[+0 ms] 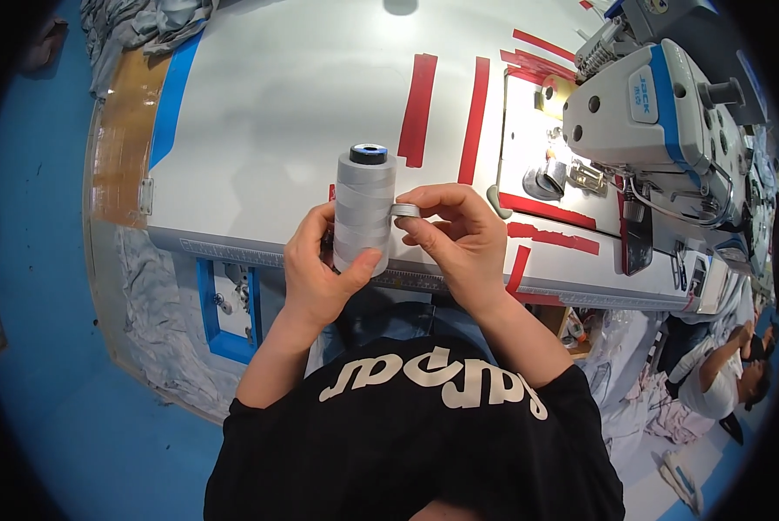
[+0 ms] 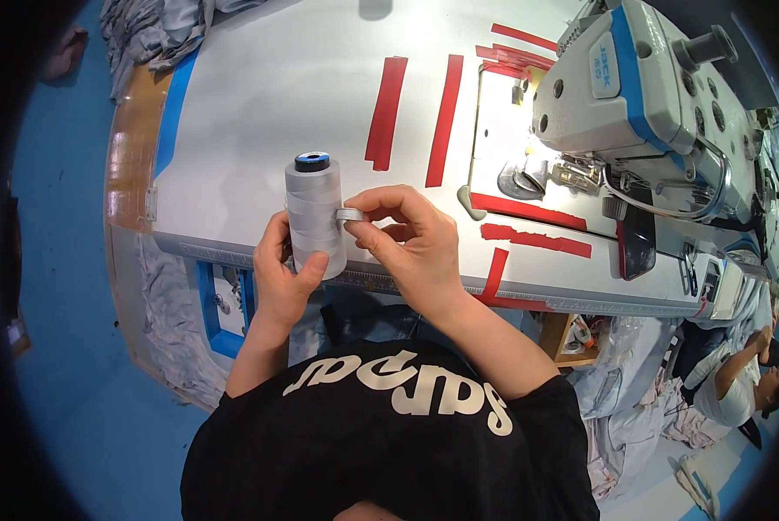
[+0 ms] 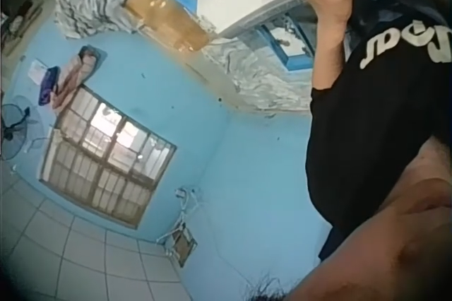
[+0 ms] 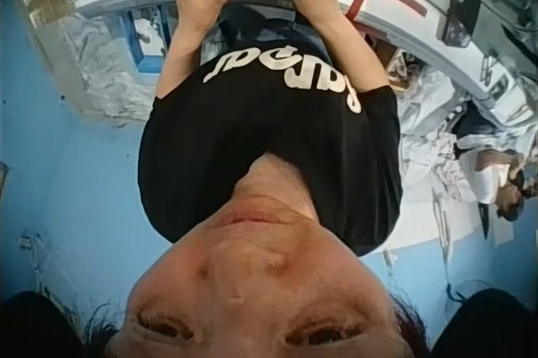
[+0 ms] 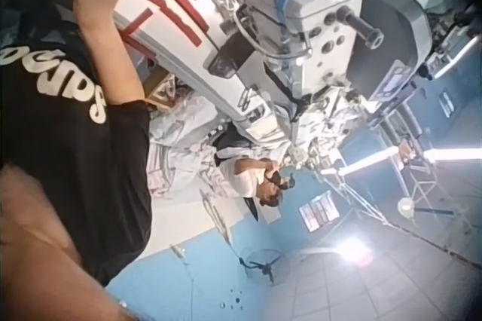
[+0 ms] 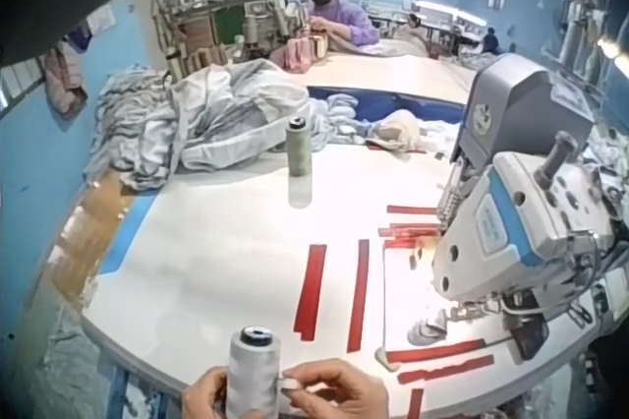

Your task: Threading an industrial sewing machine and preparing thread spools at a workstation.

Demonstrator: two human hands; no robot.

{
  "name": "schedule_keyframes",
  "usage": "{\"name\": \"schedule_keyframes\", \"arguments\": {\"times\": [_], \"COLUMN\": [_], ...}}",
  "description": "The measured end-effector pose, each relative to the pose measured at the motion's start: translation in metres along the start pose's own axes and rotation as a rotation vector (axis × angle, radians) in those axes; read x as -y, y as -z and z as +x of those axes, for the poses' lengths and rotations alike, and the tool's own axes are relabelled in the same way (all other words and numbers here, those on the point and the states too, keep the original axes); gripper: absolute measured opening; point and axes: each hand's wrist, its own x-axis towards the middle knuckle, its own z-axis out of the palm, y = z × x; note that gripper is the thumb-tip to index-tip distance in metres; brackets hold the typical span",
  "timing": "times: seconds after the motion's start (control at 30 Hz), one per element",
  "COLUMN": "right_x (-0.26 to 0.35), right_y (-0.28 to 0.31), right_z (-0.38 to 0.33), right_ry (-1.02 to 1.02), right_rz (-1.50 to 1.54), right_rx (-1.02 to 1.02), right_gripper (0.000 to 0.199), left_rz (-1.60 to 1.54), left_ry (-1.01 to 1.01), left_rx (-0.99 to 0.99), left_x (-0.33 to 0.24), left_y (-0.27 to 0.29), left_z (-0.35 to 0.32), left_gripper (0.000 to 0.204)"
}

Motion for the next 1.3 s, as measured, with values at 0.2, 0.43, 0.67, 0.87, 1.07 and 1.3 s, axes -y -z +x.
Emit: {"name": "schedule_keyframes", "arguments": {"times": [0.2,0.43,0.67,0.87,1.07,1.3], "right_x": [0.000,0.000,-0.001,-0.001,-0.010,-0.031], "right_y": [-0.007,-0.009,-0.008,-0.009,-0.014,-0.014], "right_z": [0.001,0.002,0.003,0.004,0.015,0.009], "right_ry": [0.004,0.032,0.034,0.027,0.051,0.108], "right_rz": [0.006,-0.023,-0.057,-0.036,-0.102,-0.175], "right_rx": [-0.002,0.027,0.034,0.036,-0.016,-0.030], "right_gripper": [0.019,0.020,0.021,0.020,0.017,0.018], "left_rz": [-0.067,-0.069,-0.059,-0.057,0.284,0.355], "left_ry": [0.018,0.011,0.005,0.022,-0.096,-0.234], "left_rx": [0.013,0.021,0.021,-0.010,-0.156,-0.303], "left_x": [-0.001,0.001,0.002,0.002,0.005,0.019], "left_y": [0.002,0.006,0.006,0.005,0.003,0.000], "left_z": [-0.003,-0.004,-0.004,-0.003,0.023,0.026], "left_gripper": [0.060,0.059,0.059,0.059,0.052,0.060]}}
